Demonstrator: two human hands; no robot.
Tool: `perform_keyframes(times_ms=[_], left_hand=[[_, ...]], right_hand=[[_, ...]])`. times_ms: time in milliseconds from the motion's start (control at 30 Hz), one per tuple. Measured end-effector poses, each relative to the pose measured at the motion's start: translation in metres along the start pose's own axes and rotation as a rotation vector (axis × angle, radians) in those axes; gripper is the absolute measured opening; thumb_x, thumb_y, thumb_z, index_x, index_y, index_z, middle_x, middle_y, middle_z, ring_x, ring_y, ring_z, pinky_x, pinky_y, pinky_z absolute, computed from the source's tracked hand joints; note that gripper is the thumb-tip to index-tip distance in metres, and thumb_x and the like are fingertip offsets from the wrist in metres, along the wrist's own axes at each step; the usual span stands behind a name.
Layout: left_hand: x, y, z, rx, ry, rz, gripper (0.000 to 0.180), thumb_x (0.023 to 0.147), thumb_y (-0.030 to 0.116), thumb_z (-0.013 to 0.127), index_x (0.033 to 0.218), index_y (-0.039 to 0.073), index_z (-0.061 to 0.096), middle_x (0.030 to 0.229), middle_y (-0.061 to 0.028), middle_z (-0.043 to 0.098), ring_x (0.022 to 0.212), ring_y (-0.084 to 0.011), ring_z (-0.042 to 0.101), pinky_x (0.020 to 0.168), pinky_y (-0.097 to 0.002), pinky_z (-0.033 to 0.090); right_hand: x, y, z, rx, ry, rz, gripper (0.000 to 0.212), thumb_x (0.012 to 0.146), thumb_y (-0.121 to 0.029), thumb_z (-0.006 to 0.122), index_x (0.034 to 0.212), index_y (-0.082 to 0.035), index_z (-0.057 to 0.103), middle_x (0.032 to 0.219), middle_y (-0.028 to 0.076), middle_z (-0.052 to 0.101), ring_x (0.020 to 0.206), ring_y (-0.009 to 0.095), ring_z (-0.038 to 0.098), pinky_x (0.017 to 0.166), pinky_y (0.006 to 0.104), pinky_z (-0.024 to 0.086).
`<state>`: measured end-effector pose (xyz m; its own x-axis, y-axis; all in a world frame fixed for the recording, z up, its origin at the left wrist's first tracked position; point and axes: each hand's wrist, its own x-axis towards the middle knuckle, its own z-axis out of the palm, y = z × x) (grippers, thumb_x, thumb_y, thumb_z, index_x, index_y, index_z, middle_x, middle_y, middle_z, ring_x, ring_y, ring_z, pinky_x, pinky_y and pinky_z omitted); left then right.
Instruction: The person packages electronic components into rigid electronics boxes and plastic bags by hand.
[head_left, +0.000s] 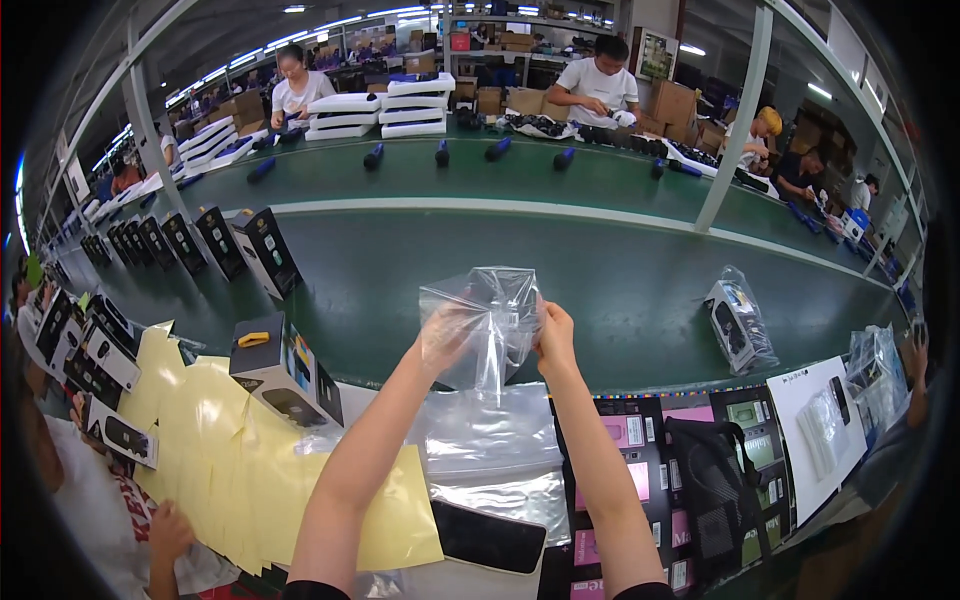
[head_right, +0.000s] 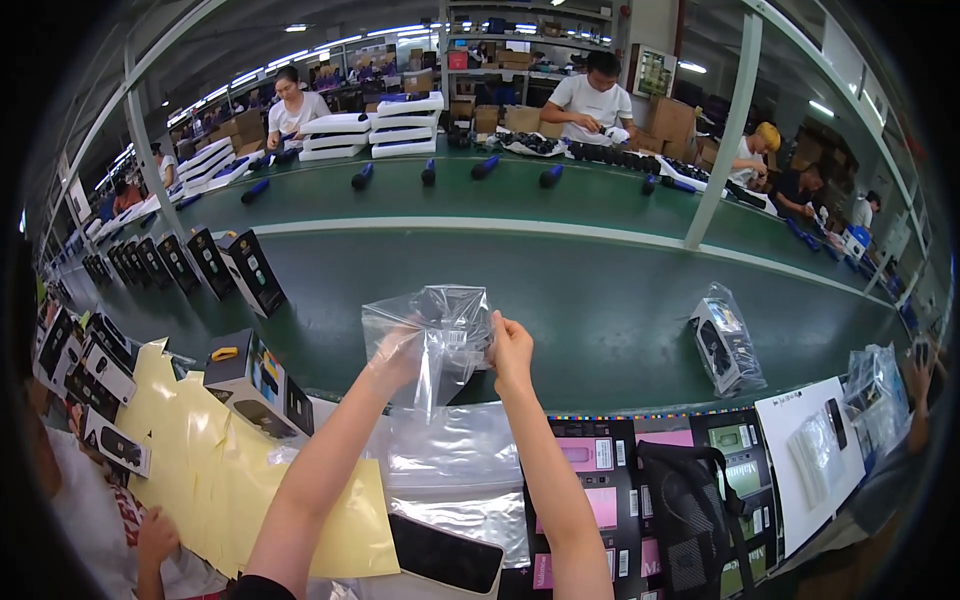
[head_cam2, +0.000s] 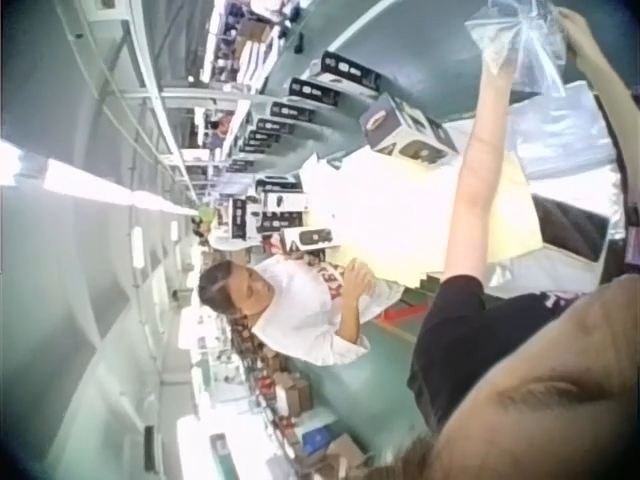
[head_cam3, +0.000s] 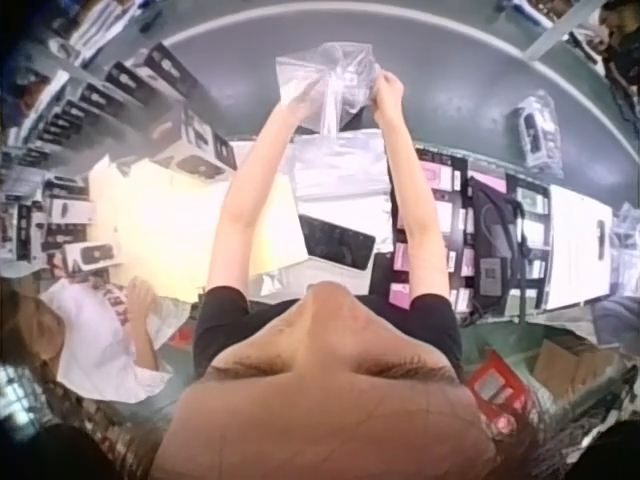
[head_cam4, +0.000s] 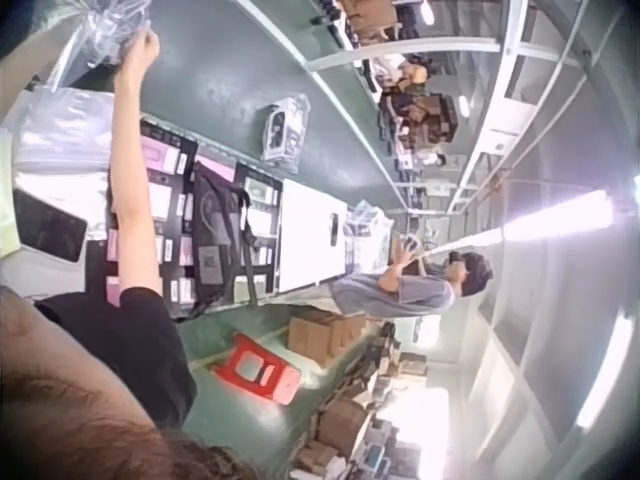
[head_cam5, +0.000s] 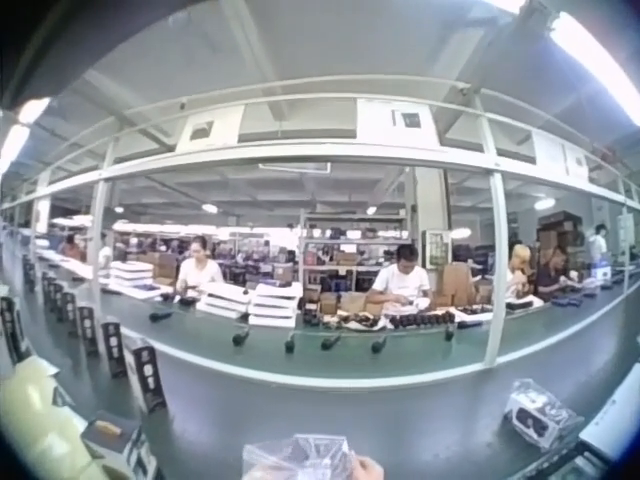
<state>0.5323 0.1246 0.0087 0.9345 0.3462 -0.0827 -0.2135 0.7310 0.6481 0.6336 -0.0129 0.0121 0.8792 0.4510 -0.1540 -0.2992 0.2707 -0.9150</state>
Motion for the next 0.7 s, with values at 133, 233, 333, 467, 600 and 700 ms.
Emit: perform_keyframes(times_ms=[133,233,333,467,600,700], left_hand=[[-0.005,0.003,0.004,0.097,0.033,-0.057,0.026,0.088,0.031,0.057,0.1,0.008,0.061,0.091,-0.0055,0.063,0.085,-0.0181,0.06,0.073,-0.0308,0.048],[0.004,-0.005,-0.002,0.091,0.106,-0.035,0.023,0.088,0.029,0.055,0.1,0.011,0.06,0.091,-0.0062,0.063,0.082,-0.0201,0.061,0.072,-0.0323,0.047],[0.0,-0.021,-0.006,0.06,0.228,-0.006,0.021,0.086,0.024,0.057,0.097,0.007,0.061,0.086,-0.0081,0.064,0.072,-0.0235,0.062,0.073,-0.0335,0.048],[0.034,-0.063,-0.038,0.325,0.25,0.053,0.032,0.088,0.033,0.06,0.092,0.002,0.06,0.079,-0.0033,0.062,0.07,-0.0111,0.057,0.063,-0.0251,0.047],[0.049,-0.076,-0.065,0.351,0.25,0.121,0.036,0.088,0.036,0.06,0.094,0.001,0.059,0.08,-0.0002,0.06,0.069,-0.0074,0.053,0.063,-0.0224,0.044],[0.043,-0.075,-0.048,0.54,0.261,0.234,0.033,0.091,0.036,0.057,0.096,0.004,0.059,0.08,0.0016,0.058,0.073,-0.0049,0.051,0.064,-0.0212,0.042]], right_hand=[[-0.003,0.002,-0.013,0.011,-0.084,-0.085,0.028,0.089,-0.032,0.059,0.089,-0.004,0.059,0.063,-0.003,0.052,0.048,0.003,0.044,0.04,0.0202,0.032],[0.0,0.015,-0.023,0.032,-0.043,-0.017,0.029,0.089,-0.032,0.059,0.09,-0.003,0.059,0.064,-0.002,0.053,0.052,0.006,0.049,0.045,0.0214,0.038],[0.005,0.028,-0.039,0.041,-0.175,-0.005,0.03,0.088,-0.031,0.06,0.089,-0.001,0.061,0.066,0.0,0.056,0.056,0.008,0.052,0.051,0.0233,0.041],[0.065,0.101,-0.084,-0.087,-0.145,-0.094,0.036,0.086,-0.033,0.062,0.087,0.003,0.064,0.071,0.003,0.062,0.062,0.008,0.053,0.055,0.0244,0.042],[0.073,0.111,-0.078,-0.225,-0.071,-0.132,0.04,0.087,-0.034,0.057,0.087,0.005,0.063,0.07,0.006,0.062,0.062,0.012,0.055,0.059,0.0295,0.045],[0.056,0.098,-0.067,-0.593,0.202,-0.189,0.037,0.087,-0.033,0.058,0.085,0.003,0.064,0.071,0.009,0.065,0.065,0.016,0.06,0.062,0.0295,0.046]])
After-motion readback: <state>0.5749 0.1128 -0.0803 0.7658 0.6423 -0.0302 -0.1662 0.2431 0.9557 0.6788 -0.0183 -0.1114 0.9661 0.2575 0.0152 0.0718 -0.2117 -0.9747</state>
